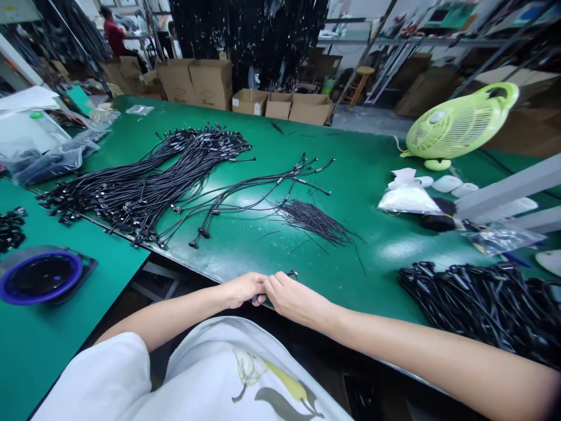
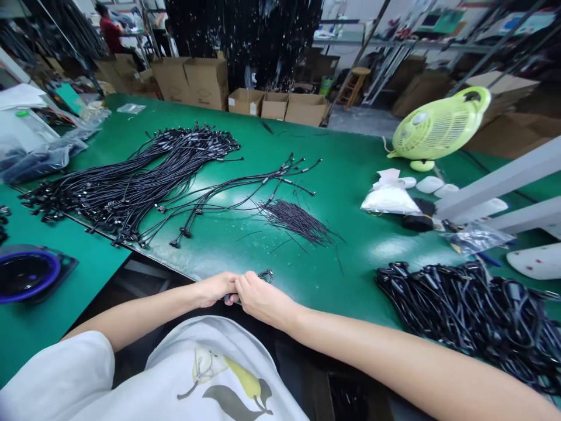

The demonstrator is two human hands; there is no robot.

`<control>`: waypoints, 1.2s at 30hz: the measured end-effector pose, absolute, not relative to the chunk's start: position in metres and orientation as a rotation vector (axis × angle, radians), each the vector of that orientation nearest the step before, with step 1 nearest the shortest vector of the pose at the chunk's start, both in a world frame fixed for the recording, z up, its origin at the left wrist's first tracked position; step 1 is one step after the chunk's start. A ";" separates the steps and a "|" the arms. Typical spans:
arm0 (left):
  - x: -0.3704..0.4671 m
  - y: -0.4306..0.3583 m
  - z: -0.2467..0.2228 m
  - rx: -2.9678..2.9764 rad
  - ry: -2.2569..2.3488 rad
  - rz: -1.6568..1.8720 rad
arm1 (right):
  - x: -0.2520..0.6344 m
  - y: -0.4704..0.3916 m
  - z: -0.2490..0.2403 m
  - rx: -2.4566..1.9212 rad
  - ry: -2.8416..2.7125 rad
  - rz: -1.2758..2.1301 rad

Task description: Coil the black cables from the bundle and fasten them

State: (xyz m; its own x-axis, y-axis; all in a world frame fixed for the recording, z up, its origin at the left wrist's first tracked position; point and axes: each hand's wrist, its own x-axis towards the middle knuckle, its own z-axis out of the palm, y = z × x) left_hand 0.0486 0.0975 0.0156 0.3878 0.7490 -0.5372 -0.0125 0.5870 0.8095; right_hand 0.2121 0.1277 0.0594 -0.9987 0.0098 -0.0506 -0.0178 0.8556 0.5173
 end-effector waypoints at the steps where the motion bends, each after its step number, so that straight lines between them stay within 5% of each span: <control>1: 0.049 0.097 0.017 0.842 1.082 0.570 | 0.211 0.129 0.058 0.034 2.976 0.811; 11: 0.046 0.124 0.047 0.831 1.012 1.027 | 0.191 0.145 0.040 1.224 3.330 0.181; 17: 0.032 0.112 0.060 1.406 1.119 1.162 | 0.203 0.139 0.038 1.573 3.293 -1.115; 22: 0.036 0.100 0.049 1.407 1.163 0.886 | 0.218 0.140 0.048 1.730 3.365 -0.732; 28: 0.036 0.115 0.048 0.931 1.058 1.066 | 0.205 0.121 0.047 1.281 3.509 -0.230; 36: 0.055 0.097 0.050 0.923 1.138 1.021 | 0.218 0.139 0.038 1.833 3.249 -0.829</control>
State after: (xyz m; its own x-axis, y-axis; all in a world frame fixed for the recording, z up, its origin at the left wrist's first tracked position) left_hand 0.0545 0.0971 0.0500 0.1104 0.9582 -0.2638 -0.1585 0.2790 0.9471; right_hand 0.2177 0.1390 0.0382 -0.3684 0.8614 0.3496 0.5886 0.5072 -0.6295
